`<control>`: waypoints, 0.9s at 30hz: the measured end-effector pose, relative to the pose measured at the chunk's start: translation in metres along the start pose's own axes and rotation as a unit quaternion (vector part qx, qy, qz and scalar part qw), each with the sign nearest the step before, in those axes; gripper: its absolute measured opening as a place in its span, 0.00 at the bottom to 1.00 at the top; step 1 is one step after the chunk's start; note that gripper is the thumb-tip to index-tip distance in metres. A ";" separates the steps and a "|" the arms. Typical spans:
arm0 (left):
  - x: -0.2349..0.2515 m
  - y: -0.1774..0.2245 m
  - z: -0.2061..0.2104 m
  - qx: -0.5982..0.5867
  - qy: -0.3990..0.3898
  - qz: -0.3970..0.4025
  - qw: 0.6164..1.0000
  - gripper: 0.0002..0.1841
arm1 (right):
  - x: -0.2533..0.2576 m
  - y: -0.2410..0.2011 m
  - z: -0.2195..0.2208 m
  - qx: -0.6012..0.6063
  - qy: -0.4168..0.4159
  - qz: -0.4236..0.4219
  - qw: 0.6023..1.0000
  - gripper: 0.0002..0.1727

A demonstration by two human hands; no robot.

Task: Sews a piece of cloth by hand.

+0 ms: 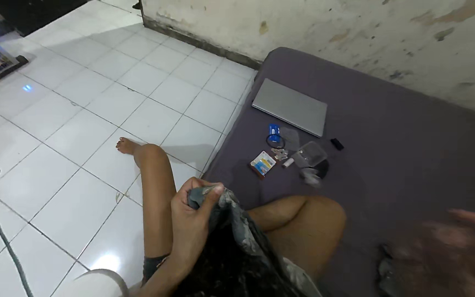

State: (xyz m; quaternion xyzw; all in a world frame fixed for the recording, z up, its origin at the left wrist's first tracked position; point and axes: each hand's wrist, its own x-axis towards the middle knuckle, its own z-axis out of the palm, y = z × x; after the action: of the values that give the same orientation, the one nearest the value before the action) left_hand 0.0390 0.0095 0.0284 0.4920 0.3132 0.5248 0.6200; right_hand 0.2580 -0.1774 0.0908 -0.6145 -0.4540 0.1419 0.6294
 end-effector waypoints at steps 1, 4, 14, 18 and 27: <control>-0.002 0.000 0.001 0.001 -0.004 0.004 1.000 0.09 | 0.002 0.004 0.029 0.000 -0.060 0.028 0.998 0.16; -0.006 0.002 0.002 0.006 -0.010 0.006 1.000 0.09 | -0.002 0.016 0.100 -0.031 -0.109 -0.007 0.994 0.12; -0.012 0.004 0.001 -0.024 -0.015 0.022 0.999 0.11 | -0.006 0.018 0.145 -0.136 -0.107 -0.098 0.980 0.11; -0.012 0.003 0.000 -0.024 -0.018 0.028 0.999 0.11 | -0.008 0.018 0.145 -0.140 -0.106 -0.103 0.979 0.11; -0.013 0.004 0.000 -0.035 -0.027 0.035 0.998 0.10 | -0.006 0.016 0.147 -0.153 -0.099 -0.129 0.975 0.10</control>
State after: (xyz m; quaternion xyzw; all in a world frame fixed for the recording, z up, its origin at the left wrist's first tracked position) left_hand 0.0344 -0.0032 0.0301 0.4945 0.2602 0.5435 0.6264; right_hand 0.1516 -0.0841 0.0492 -0.6226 -0.6056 0.0486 0.4932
